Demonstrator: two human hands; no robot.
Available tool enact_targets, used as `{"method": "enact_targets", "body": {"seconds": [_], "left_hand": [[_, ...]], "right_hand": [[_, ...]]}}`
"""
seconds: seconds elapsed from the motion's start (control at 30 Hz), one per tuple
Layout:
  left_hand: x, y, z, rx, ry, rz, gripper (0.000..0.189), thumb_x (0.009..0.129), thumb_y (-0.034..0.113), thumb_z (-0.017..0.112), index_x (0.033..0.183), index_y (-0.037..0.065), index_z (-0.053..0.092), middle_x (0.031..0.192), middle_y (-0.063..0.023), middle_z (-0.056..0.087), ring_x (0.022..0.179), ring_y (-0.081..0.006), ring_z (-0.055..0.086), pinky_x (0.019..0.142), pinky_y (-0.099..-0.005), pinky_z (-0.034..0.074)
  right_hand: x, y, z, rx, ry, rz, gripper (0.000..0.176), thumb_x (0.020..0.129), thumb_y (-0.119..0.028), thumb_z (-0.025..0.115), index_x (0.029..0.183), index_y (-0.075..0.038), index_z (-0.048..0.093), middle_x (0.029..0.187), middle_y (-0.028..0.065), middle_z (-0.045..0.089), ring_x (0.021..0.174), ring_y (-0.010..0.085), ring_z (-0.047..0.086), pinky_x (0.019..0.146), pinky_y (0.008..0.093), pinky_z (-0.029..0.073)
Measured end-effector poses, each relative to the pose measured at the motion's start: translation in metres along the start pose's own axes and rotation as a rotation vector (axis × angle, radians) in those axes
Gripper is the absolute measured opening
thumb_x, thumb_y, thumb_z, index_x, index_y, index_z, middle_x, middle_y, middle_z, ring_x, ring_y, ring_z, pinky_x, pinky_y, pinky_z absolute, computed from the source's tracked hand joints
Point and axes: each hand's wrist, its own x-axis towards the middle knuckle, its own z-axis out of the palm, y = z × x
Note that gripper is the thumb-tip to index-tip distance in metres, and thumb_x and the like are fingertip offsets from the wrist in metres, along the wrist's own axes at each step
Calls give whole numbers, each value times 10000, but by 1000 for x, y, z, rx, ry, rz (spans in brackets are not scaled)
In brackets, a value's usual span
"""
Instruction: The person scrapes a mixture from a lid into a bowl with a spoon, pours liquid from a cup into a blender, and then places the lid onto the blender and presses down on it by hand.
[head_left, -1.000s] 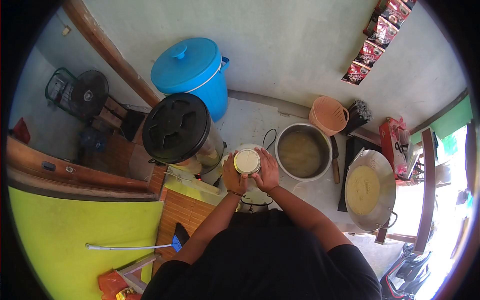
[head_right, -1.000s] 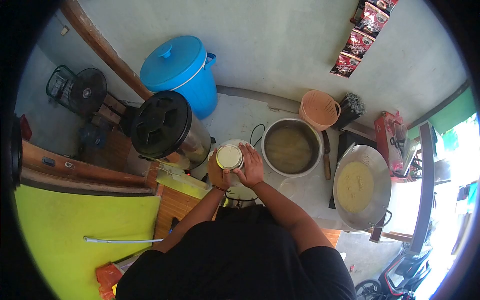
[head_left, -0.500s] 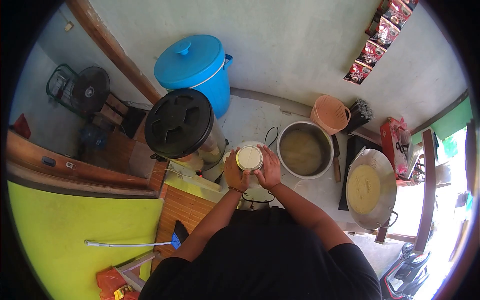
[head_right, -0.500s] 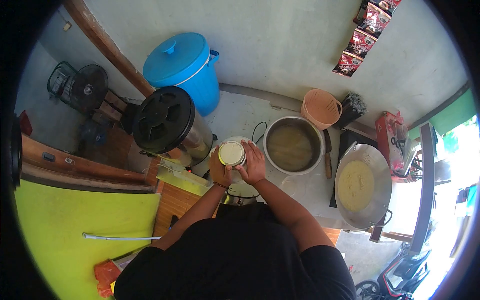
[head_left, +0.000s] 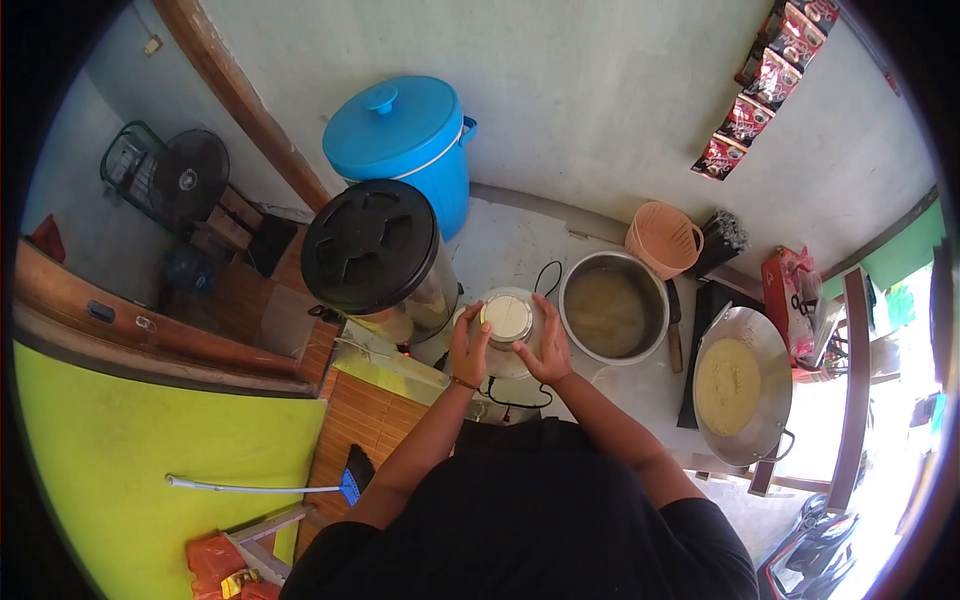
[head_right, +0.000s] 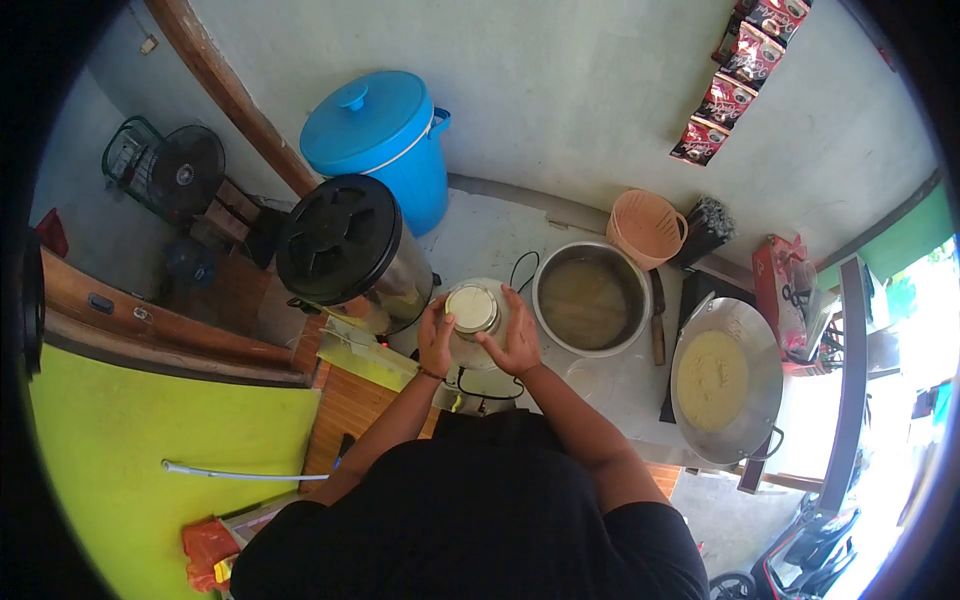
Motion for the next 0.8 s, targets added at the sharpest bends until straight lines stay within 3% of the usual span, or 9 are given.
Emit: {"method": "enact_targets", "body": {"seconds": [0.07,0.27,0.57,0.8], "left_hand": [[0,1,-2,-168,28,-42,456,893,152,577,1283,-53,456,1295,-158,503,1238,-238,439,1049,-369,329],[12,29,14,-322,66,-102,440,856,38,607,1265,-49,473,1265,-133,515,1165,-180,488,993,-302,391],[18,25,9,-396,18,-273,388,848,58,623,1211,-38,526,1152,-100,579,1054,-157,551,921,-281,447],[19,3,6,-363,14,-287,364,864,77,595,1207,-21,521,1145,-101,570,1032,-160,552,915,-275,445]], "right_hand": [[8,-20,-8,1,2,-61,795,725,-365,733,1347,-46,353,1367,257,364,1255,439,376,1042,500,320],[19,-37,-6,-104,-128,-109,808,638,-240,822,1291,-65,379,1370,251,347,1240,441,395,989,473,399],[18,-34,-3,-88,-104,-21,707,636,-207,812,1256,-124,481,1311,227,406,1186,420,455,950,462,439],[21,-31,-5,-114,-125,-46,700,630,-231,814,1247,-135,496,1298,233,425,1160,428,480,934,463,454]]}}
